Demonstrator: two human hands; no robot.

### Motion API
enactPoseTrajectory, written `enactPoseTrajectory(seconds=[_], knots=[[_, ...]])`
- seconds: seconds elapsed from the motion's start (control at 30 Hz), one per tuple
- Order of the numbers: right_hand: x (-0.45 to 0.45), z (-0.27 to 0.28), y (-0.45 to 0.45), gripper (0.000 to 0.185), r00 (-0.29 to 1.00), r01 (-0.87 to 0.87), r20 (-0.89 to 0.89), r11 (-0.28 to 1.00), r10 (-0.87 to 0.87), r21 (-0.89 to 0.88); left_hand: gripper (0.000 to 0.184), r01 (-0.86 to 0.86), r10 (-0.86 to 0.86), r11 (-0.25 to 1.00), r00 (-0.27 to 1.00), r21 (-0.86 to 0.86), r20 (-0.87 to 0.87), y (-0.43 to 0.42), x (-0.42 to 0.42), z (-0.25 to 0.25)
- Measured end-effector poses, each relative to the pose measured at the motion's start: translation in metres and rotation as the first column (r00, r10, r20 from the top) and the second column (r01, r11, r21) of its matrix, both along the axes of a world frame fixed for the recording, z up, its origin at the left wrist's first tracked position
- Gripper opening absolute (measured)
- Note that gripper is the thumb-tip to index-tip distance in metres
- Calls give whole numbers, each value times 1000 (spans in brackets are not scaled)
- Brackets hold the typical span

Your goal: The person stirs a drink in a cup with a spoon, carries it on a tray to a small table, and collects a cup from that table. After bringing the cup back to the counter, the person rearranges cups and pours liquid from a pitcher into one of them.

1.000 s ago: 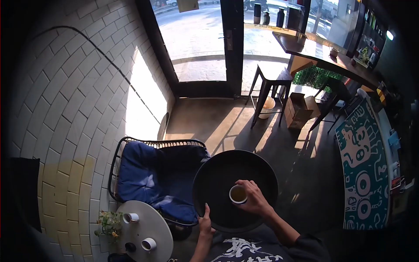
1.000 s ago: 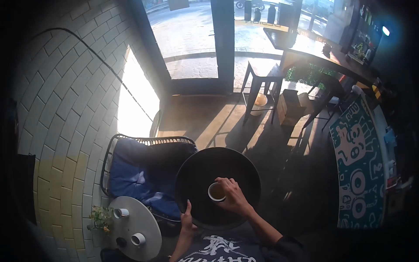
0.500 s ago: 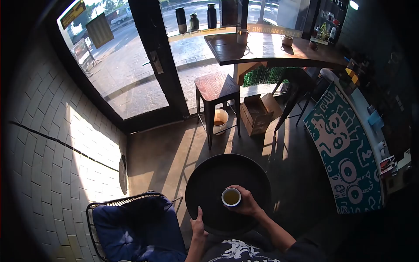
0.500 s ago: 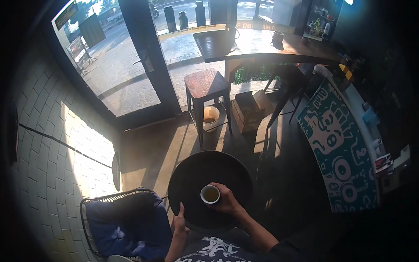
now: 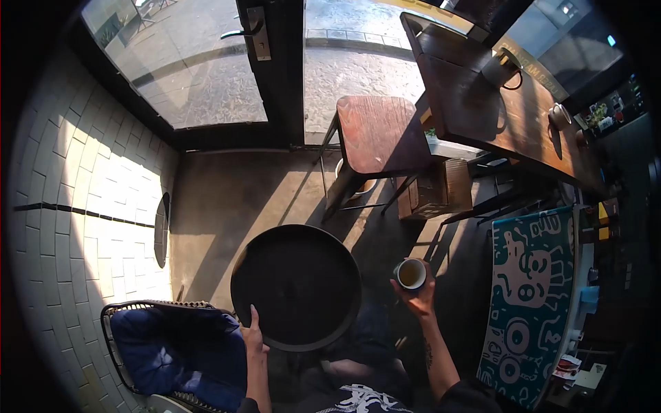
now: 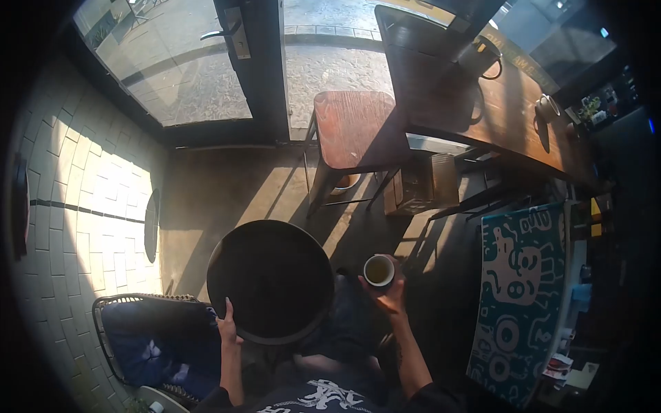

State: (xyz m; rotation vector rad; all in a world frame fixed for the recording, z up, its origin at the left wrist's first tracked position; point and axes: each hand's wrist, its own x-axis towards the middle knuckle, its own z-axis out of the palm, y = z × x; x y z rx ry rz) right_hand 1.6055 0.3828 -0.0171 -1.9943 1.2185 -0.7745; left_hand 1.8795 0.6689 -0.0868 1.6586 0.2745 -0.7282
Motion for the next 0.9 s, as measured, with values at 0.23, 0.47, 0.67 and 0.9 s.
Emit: enactPoseTrajectory(seconds=[0.23,0.47,0.67,0.9], knots=[[54,-217,-122,52,1000,-1,-6,968,3,249,53,-353,367,925,926,140,-89,-4,-51,-46],[102,-408,-243,56,969,53,-249,985,-10,167,60,-588,626,777,687,224,-368,-39,-172,-107],[155,-439,-298,59,811,431,-570,792,-130,432,63,-638,689,710,539,299,-485,-90,-227,-145],[162,-471,-353,60,921,347,-366,702,-131,622,59,-628,690,717,576,304,-438,-86,-243,-167]])
